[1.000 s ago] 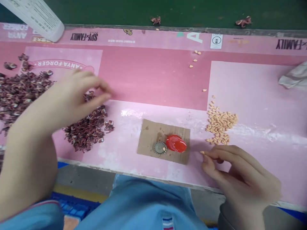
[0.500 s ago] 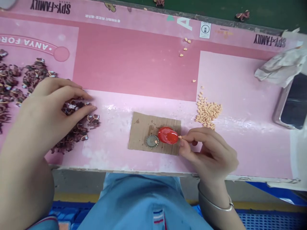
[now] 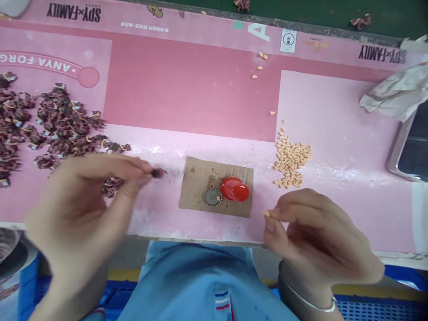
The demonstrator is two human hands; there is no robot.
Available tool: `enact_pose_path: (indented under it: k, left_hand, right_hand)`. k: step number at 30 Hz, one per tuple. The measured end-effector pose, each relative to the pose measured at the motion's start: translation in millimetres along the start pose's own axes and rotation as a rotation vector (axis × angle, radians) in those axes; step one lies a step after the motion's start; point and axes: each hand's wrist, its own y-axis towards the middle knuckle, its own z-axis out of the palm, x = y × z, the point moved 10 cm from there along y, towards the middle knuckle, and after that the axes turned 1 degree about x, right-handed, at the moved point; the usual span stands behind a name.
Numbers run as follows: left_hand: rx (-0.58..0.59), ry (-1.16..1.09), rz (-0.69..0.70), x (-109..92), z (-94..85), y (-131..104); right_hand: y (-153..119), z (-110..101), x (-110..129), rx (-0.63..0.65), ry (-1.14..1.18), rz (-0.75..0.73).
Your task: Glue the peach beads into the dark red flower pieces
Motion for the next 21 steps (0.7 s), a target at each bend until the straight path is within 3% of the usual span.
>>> enact_pose_path:
  k: [3, 9, 13, 21]
  left_hand:
    - [0.078, -0.162, -0.027, -13.1, 29.4, -23.6]
    - [0.451, -0.644, -0.331, 9.4, 79.9, -45.7]
    - [0.530, -0.798, -0.453, 12.7, 91.2, -53.9]
    - [0.576, -0.846, -0.500, 9.5, 98.4, -60.2]
  right_hand:
    - [6.0, 6.5, 16.0, 0.045, -0.009, -0.014]
    - [11.4, 16.3, 27.6, 0.058, 0.101, -0.014]
    - [17.5, 21.0, 34.0, 0.099, 0.110, -0.088]
    - [9.4, 29.4, 38.2, 0.222, 0.143, -0.106]
